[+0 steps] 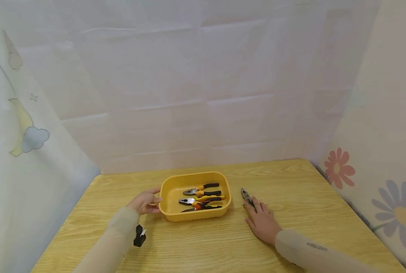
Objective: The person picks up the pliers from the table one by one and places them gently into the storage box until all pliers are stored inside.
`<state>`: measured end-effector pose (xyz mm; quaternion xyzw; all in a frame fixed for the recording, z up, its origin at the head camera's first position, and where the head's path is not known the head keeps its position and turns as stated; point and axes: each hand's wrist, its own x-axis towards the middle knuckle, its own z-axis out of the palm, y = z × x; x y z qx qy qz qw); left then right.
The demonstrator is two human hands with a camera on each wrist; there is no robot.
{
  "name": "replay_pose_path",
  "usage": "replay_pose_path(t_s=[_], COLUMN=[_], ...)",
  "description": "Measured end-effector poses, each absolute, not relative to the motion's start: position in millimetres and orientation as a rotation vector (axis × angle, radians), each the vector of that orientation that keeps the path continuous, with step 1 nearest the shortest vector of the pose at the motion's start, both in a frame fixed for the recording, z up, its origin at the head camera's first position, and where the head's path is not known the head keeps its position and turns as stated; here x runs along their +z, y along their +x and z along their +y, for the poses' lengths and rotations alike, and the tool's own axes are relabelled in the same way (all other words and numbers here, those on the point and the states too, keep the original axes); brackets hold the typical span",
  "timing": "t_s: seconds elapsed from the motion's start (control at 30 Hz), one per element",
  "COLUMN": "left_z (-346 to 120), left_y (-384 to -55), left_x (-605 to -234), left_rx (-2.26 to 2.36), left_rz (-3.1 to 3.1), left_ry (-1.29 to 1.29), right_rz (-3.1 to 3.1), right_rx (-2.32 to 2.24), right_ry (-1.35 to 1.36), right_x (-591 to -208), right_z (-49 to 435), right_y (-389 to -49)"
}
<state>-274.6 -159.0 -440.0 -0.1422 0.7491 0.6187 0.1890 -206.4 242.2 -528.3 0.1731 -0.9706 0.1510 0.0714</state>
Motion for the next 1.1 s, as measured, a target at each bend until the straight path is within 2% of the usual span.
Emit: replay_pose_path(t_s=[0.4, 0.7, 1.1], left_z=[-160.2, -159.9, -158.9], left_y=[-274.1, -273.2, -272.1], left_x=[-441.4, -438.6, -437.6], left_rx=[1.756, 1.747, 1.747], left_rz=[2.092, 2.095, 2.107], left_ry=[-0.400, -0.404, -0.402], right_rz=[-2.845, -2.790, -2.819], right_rx=[0.292, -0.010, 0.042], right_ry=[0.579, 0.640, 0.671], right_x=[-525.6, -512.6, -517.6], right_z=[239.2, 233.7, 241.0], right_y=[-204.8, -205.1, -202.7])
